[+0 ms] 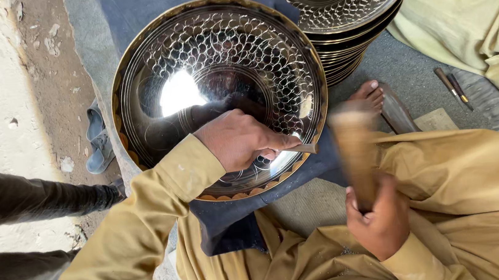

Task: The person sits on the floor and uses a hammer and a small metal punch to create a textured pattern on the inside surface of a large metal bowl. They repeatedly strike the punch against the bowl's interior to form a honeycomb-like design.

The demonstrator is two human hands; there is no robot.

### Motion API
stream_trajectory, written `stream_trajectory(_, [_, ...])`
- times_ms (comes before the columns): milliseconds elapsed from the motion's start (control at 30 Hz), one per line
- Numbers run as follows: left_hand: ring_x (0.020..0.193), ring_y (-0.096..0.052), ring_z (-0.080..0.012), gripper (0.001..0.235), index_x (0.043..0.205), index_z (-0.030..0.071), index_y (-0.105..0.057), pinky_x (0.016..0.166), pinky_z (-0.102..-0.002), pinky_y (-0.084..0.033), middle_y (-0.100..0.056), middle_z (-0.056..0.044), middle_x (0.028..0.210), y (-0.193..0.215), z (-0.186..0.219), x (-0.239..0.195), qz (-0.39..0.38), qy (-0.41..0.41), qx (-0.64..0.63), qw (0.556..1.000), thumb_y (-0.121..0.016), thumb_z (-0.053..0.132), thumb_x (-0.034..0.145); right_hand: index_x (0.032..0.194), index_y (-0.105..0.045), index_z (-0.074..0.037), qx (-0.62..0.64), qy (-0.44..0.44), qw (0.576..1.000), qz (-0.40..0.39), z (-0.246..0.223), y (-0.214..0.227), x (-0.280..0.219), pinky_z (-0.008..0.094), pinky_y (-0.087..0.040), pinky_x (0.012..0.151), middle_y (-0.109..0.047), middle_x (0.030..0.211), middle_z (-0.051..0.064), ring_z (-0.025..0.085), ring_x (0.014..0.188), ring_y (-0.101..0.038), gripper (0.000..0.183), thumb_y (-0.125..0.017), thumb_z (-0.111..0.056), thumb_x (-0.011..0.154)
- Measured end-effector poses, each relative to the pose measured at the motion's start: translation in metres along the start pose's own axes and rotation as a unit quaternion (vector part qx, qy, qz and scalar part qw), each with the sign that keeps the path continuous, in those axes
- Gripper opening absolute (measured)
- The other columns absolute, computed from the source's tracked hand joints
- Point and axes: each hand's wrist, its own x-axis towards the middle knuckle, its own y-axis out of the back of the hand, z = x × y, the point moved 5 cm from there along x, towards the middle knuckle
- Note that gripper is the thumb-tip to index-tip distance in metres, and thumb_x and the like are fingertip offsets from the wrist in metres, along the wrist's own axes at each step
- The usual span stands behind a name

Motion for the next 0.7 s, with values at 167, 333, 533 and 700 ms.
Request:
stream_trajectory(167, [0.085, -0.076, -0.0240, 0.054, 0.132, 0.025, -0.070, 0.070, -0.043, -0.058, -0.079, -0.004, 0.096, 0.004, 0.003, -0.006, -0.004, 0.051, 0.016, 0.999, -0.072, 0.002, 0.083, 0.119, -0.052, -0.004, 0.045, -0.007, 0.999, 0.019, 0.000, -0.002, 0.002, 0.042, -0.055, 0.060, -0.069, 0.079, 0.015, 0.031, 0.062, -0.071, 0.046, -0.077, -0.011, 0.081])
stream_trajectory(333, [0.087, -0.077, -0.0232, 0.071, 0.133, 0.019, -0.069, 0.070, -0.040, -0.059, -0.079, -0.004, 0.100, 0.006, 0.006, -0.019, 0.081, 0.067, 0.000, 0.994, -0.063, -0.010, 0.069, 0.115, -0.050, -0.005, 0.052, -0.002, 0.998, 0.018, -0.008, 0.022, 0.019, 0.043, -0.055, 0.062, -0.066, 0.074, 0.014, 0.032, 0.063, -0.071, 0.040, -0.076, -0.012, 0.085])
stream_trajectory(533, [0.092, -0.075, -0.0259, 0.057, 0.132, 0.011, -0.069, 0.078, -0.040, -0.061, -0.077, -0.011, 0.109, 0.005, 0.006, -0.035, 0.170, 0.076, -0.026, 0.982, -0.066, -0.007, 0.077, 0.120, -0.053, -0.008, 0.002, 0.056, 0.998, -0.013, -0.048, 0.052, 0.052, 0.049, -0.053, 0.065, -0.066, 0.074, 0.018, 0.041, 0.068, -0.068, 0.042, -0.074, -0.013, 0.084])
stream_trajectory(700, [0.098, -0.078, -0.0242, 0.041, 0.132, 0.004, -0.064, 0.085, -0.035, -0.063, -0.072, -0.018, 0.125, -0.004, 0.009, -0.051, 0.305, 0.085, -0.070, 0.946, -0.070, -0.002, 0.092, 0.134, -0.052, -0.010, -0.087, 0.076, 0.983, -0.146, -0.060, 0.064, 0.086, 0.052, -0.053, 0.065, -0.068, 0.080, 0.022, 0.046, 0.076, -0.069, 0.063, -0.075, -0.011, 0.075])
